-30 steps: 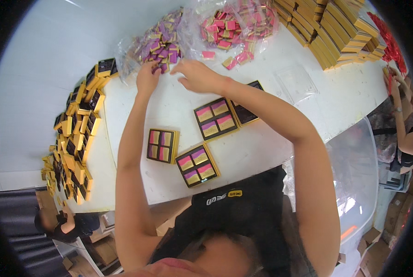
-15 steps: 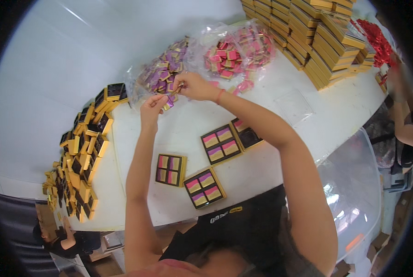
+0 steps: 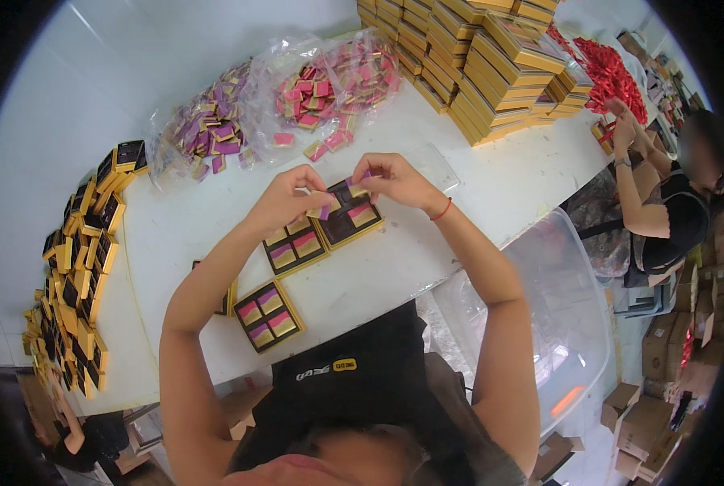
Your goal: The person assembles small square cosmetic compacts by placing colored inserts into black trays and covering them with clear plastic lids. The person repeatedly picks up inserts from plastic bags, places them into trays, and stacks the finished compacts on the table.
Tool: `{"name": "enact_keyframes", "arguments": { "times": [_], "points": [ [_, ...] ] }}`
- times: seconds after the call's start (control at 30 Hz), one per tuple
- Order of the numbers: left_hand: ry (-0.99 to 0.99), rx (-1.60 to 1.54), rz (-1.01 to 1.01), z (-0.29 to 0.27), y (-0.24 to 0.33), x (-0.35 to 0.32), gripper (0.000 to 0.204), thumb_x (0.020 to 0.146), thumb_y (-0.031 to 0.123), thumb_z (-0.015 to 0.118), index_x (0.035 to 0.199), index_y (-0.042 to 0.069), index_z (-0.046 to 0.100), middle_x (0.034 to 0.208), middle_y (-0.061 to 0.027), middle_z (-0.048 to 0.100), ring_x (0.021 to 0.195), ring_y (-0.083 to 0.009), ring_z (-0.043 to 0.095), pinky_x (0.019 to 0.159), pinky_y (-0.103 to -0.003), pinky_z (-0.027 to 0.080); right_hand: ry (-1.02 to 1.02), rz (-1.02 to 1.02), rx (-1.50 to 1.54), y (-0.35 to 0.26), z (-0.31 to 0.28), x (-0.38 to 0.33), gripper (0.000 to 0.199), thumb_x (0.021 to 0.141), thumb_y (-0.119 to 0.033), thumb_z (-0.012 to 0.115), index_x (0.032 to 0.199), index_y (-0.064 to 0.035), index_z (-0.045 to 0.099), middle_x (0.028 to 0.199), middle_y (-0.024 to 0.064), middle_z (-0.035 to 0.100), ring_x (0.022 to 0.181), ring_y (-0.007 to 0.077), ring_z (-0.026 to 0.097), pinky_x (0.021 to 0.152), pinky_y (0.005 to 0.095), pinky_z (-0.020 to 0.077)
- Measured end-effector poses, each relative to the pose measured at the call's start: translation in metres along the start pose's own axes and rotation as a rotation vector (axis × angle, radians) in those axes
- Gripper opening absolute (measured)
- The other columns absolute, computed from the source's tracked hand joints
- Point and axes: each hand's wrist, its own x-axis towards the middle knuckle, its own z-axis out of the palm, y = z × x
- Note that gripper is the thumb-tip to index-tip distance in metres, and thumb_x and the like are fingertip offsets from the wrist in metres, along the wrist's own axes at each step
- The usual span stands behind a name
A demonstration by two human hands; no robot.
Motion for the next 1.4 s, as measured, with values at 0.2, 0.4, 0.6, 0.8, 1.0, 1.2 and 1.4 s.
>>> {"name": "enact_keyframes", "arguments": {
  "times": [0.2, 0.4, 0.6, 0.8, 1.0, 1.2, 1.4],
  "points": [
    [-0.059, 0.584, 0.172, 0.036, 0.007, -0.005, 0.032, 0.076, 0.023, 0.078, 0.099, 0.010, 0.060, 0.097, -0.0031, 0.063, 0.098, -0.0247, 0.059, 0.081, -0.038, 0.048, 0.101, -0.212, -0.322, 0.007, 0.011, 0.004, 0.016, 0.089, 0.000, 0.061, 0.105, -0.0030, 0.061, 0.096, 0.0034, 0.065, 0.088, 0.0108, 0.059, 0.073, 0.0262, 0.0467],
    [0.205, 0.681, 0.293, 0.042, -0.006, -0.040, 0.036, 0.077, 0.023, 0.078, 0.106, 0.011, 0.061, 0.104, -0.0047, 0.058, 0.100, -0.0259, 0.057, 0.080, -0.038, 0.049, 0.137, -0.245, -0.315, 0.021, 0.012, 0.000, 0.021, 0.087, -0.001, 0.064, 0.108, -0.0040, 0.063, 0.097, 0.0020, 0.066, 0.085, 0.0107, 0.058, 0.067, 0.0249, 0.0446],
    [0.170, 0.808, 0.393, 0.048, -0.011, -0.031, 0.036, 0.081, 0.015, 0.075, 0.113, 0.010, 0.061, 0.099, -0.0070, 0.060, 0.090, -0.0249, 0.060, 0.080, -0.036, 0.050, 0.185, -0.250, -0.397, 0.022, 0.017, 0.002, 0.017, 0.086, -0.005, 0.068, 0.102, -0.0094, 0.072, 0.091, 0.0009, 0.065, 0.077, 0.0102, 0.056, 0.063, 0.0241, 0.0419],
    [0.271, 0.080, 0.197, 0.048, -0.006, -0.022, 0.023, 0.087, 0.008, 0.066, 0.107, 0.008, 0.054, 0.077, -0.0028, 0.060, 0.066, -0.0138, 0.058, 0.059, -0.029, 0.047, 0.202, -0.231, -0.452, 0.021, 0.017, 0.000, 0.017, 0.082, -0.006, 0.072, 0.098, -0.0095, 0.075, 0.085, 0.0065, 0.067, 0.077, 0.0182, 0.061, 0.069, 0.0294, 0.0478],
    [0.370, -0.172, 0.048, 0.040, -0.023, -0.020, 0.020, 0.089, 0.006, 0.063, 0.107, 0.006, 0.055, 0.075, 0.0005, 0.055, 0.061, -0.0046, 0.050, 0.048, -0.021, 0.038, 0.216, -0.393, -0.667, 0.024, 0.015, 0.000, 0.017, 0.081, -0.010, 0.074, 0.098, -0.0087, 0.075, 0.083, 0.0064, 0.065, 0.077, 0.0231, 0.060, 0.074, 0.0339, 0.0500],
    [0.362, -0.233, 0.048, 0.055, -0.016, -0.028, 0.018, 0.093, 0.002, 0.055, 0.111, 0.004, 0.056, 0.090, -0.0006, 0.050, 0.074, -0.0063, 0.054, 0.054, -0.021, 0.042, 0.262, -0.447, -0.858, 0.023, 0.026, -0.007, 0.010, 0.078, -0.010, 0.074, 0.089, -0.0101, 0.075, 0.080, 0.0040, 0.061, 0.074, 0.0230, 0.059, 0.069, 0.0338, 0.0480],
    [0.277, 0.516, 0.192, 0.067, -0.014, -0.043, 0.013, 0.084, 0.005, 0.068, 0.093, 0.004, 0.058, 0.095, -0.0096, 0.057, 0.083, -0.0217, 0.058, 0.071, -0.035, 0.045, 0.361, -0.434, -0.995, 0.021, 0.035, -0.018, 0.015, 0.077, -0.009, 0.074, 0.091, -0.0107, 0.074, 0.083, 0.0038, 0.062, 0.075, 0.0230, 0.058, 0.068, 0.0337, 0.0476]
  ]
}}
